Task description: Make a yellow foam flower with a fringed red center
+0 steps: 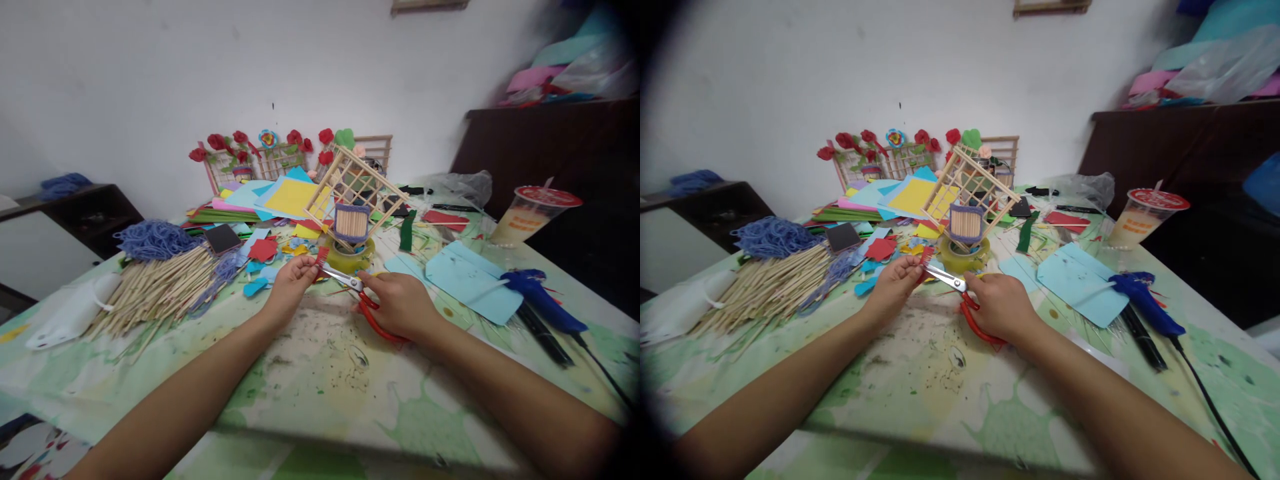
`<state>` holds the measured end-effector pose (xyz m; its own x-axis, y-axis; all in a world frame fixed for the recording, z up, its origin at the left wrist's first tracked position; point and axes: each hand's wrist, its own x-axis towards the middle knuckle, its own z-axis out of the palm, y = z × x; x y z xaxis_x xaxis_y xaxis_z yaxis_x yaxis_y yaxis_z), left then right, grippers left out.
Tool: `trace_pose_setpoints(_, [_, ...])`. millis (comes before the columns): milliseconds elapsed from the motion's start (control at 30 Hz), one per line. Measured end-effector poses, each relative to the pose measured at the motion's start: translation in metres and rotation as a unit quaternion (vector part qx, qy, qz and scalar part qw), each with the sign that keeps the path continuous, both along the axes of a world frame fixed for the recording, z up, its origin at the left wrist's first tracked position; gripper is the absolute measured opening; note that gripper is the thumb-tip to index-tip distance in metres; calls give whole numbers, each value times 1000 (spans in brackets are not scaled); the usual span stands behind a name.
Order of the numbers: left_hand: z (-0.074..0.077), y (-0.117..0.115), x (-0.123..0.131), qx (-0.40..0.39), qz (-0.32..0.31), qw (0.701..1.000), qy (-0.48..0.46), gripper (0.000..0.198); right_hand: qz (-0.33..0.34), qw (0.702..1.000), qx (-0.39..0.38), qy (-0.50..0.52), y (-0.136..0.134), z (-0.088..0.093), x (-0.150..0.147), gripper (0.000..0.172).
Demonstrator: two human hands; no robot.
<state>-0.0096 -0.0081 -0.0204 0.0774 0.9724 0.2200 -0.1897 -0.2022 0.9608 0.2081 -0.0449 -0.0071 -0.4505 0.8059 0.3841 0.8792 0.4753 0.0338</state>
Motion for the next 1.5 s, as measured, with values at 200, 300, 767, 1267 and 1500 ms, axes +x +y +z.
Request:
trace_pose_setpoints(200, [-1,1,-1,3,-18,1000,1,21,6,1000,-10,10,0,0,0,49])
trace_pose_setpoints(300, [0,0,-1,7,-19,1000,4,20,10,1000,-12,11,0,0,0,51])
trace_pose_setpoints(767, [-1,0,-1,4,-18,1000,-5,19,16,999,-22,17,1,0,0,50])
trace_pose_setpoints(1267, [-1,0,-1,7,-23,1000,-3,20,16,1000,-22,16,1,-1,0,52])
trace_pose_setpoints(1500, [-1,-1,-1,6,-21,1000,-3,21,16,1000,-20,13,1,-1,0,53])
